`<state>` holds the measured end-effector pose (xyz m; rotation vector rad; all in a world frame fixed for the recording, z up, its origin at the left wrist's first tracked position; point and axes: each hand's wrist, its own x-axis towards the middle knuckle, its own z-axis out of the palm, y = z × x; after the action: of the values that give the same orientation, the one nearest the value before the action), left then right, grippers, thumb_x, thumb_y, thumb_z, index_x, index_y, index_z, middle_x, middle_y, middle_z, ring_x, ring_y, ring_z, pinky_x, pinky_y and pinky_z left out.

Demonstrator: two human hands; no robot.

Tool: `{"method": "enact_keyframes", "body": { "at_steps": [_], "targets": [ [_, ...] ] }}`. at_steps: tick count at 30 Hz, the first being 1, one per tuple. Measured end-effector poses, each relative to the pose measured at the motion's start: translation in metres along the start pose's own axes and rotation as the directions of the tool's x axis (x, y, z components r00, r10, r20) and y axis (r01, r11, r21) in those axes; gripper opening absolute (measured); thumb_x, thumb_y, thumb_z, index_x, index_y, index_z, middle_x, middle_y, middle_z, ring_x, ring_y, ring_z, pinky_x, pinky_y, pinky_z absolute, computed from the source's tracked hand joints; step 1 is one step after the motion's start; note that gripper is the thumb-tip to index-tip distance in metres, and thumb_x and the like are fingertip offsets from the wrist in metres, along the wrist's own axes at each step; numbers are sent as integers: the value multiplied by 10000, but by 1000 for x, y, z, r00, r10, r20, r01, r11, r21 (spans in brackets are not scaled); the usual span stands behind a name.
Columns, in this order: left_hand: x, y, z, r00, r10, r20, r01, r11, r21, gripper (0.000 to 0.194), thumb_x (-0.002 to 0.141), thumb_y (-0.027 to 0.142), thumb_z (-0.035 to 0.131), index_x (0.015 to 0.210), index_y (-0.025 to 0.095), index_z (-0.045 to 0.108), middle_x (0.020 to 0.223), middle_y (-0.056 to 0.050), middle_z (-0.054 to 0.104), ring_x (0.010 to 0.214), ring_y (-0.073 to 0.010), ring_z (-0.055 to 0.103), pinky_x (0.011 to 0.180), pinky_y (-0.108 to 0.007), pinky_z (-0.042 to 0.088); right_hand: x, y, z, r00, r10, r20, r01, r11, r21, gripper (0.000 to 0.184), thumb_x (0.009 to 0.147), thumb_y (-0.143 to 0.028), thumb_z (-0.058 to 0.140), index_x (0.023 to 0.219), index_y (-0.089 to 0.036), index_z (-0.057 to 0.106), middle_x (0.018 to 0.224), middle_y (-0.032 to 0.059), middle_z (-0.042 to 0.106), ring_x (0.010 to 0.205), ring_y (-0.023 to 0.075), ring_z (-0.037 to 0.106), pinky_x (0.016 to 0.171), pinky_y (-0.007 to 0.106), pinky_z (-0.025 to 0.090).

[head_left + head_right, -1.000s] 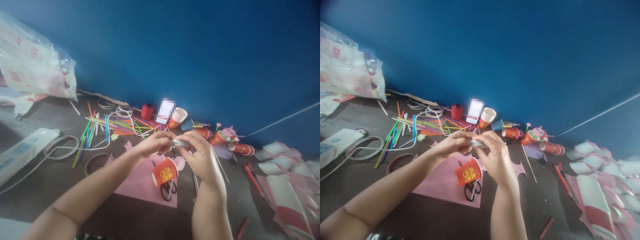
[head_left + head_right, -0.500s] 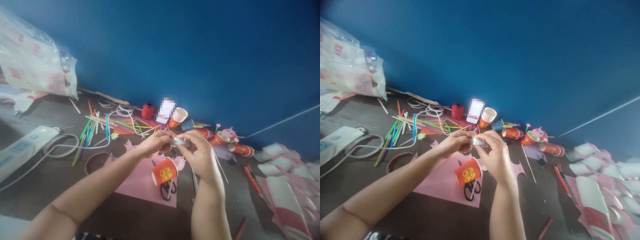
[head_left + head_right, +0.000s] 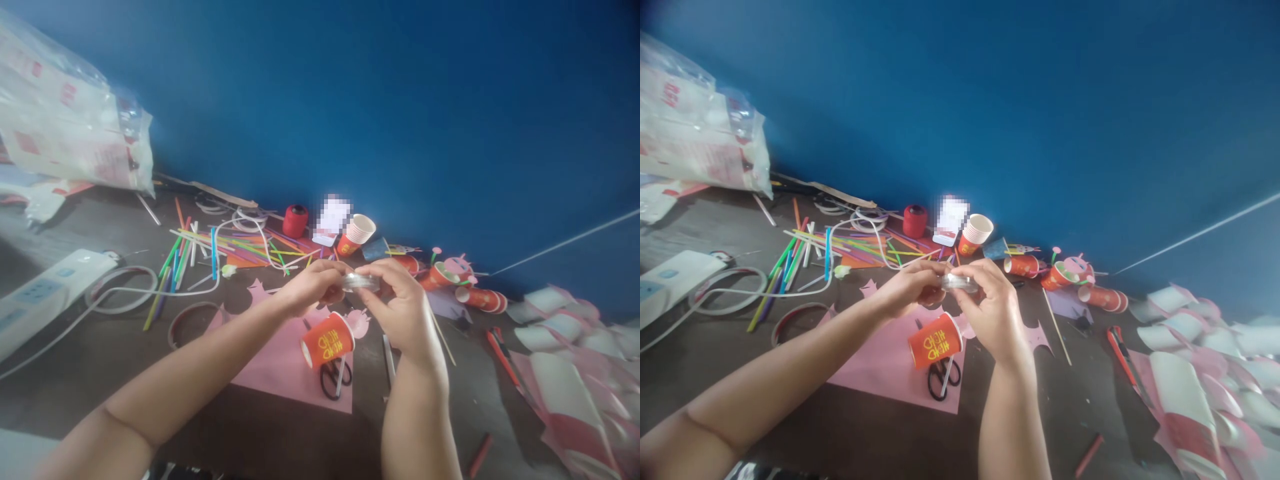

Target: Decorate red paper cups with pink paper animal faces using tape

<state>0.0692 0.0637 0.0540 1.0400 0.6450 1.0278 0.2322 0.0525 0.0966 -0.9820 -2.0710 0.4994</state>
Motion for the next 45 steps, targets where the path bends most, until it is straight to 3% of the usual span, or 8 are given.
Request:
{"method": "enact_keyframes", "body": {
  "at_steps": [13,22,26,32,38,45],
  "targets": [
    [-3,2,2,999,29,14,-29,999,15,92,692,210,535,712,132,579,455,65,364,383,-43,294,398,-205,169,0,0,0,1000,-13,-3,13,1000,16,228,775,-111,632,948,-259,637,927,7,592,861,158,580,735,304,476],
    [-5,4,4,999,34,27,-34,999,-27,173,610,155,527,747,120,626,508,52,437,380,-30,306,398,-201,189,-2,0,-3,1000,17,-14,-16,995,95,211,777,-133,633,947,-258,635,940,12,577,852,157,582,724,305,493],
    [-5,4,6,1000,23,13,-22,998,-58,125,648,204,554,720,126,621,519,50,444,371,-27,313,392,-201,176,-2,-2,-4,1000,16,-5,-16,994,105,222,769,-123,637,946,-257,637,935,13,576,853,159,580,707,298,493],
    [-6,6,8,997,76,16,-74,993,-96,126,613,151,553,689,114,646,694,14,534,393,-5,331,393,-208,192,-2,-2,-5,1000,5,-13,-3,993,121,229,755,-114,648,931,-260,640,925,12,579,842,160,580,712,309,489],
    [-6,6,10,999,28,-27,-30,994,-105,123,639,229,579,648,117,628,629,27,509,380,-11,320,381,-209,161,-4,-3,-4,1000,19,-6,-18,990,139,240,753,-111,641,938,-265,637,929,20,578,843,168,580,709,318,499],
    [-5,5,9,998,41,-40,-46,990,-135,138,578,154,545,664,111,644,711,12,548,376,0,313,366,-203,164,-2,-3,-4,1000,23,-15,-21,989,146,214,756,-131,652,927,-258,636,915,17,578,839,165,580,725,323,494]
  ]
}}
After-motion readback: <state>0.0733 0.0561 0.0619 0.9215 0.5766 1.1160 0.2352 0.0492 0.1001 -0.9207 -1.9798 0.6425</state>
